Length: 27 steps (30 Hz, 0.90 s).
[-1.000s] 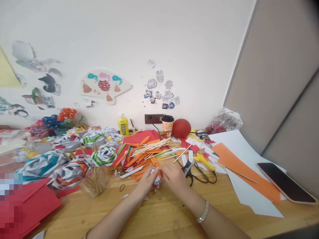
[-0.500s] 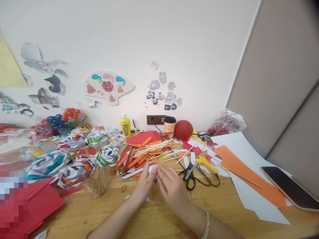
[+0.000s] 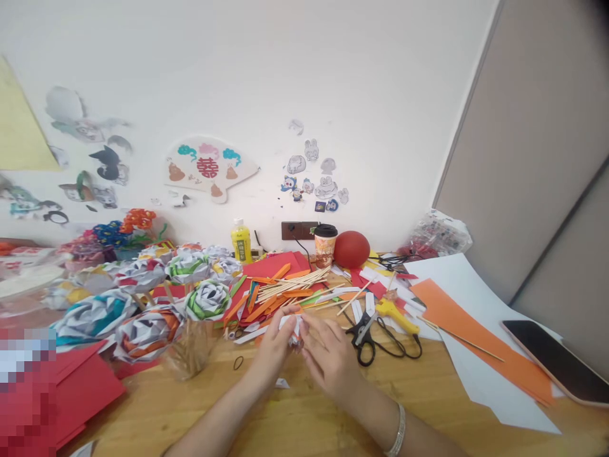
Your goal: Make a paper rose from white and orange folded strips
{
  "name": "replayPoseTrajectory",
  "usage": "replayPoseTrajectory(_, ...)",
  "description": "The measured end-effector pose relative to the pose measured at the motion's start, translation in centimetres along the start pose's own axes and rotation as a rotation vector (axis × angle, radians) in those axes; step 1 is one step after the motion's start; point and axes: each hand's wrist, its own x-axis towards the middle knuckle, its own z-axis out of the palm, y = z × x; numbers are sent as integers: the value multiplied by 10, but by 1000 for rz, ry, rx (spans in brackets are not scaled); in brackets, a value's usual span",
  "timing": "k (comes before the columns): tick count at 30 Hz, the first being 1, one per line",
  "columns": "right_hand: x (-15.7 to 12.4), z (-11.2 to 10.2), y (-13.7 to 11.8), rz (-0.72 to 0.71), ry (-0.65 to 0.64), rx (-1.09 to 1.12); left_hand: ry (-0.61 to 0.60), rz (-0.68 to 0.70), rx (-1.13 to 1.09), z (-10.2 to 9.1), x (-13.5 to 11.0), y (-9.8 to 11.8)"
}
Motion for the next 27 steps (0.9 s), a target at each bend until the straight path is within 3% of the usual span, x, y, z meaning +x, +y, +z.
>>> replayPoseTrajectory(5, 0, -1, 4, 29, 46, 62, -86, -17, -118, 3, -2, 2)
replayPoseTrajectory(11, 2, 2, 0, 6, 15, 82, -49, -94, -214, 2, -4, 3)
replayPoseTrajectory(16, 7, -6, 5, 44, 53, 243, -85, -139, -224, -2, -2, 2)
replayPoseTrajectory(21, 10, -11, 19, 32, -68, 369, -206, -327, -316, -3, 4, -2)
replayPoseTrajectory(24, 6, -4, 24, 198, -41, 477, -292, -335, -273, -4, 8, -7)
replayPoseTrajectory(27, 5, 2, 25, 485, 34, 714, -278, -145, -26, -7, 8, -14)
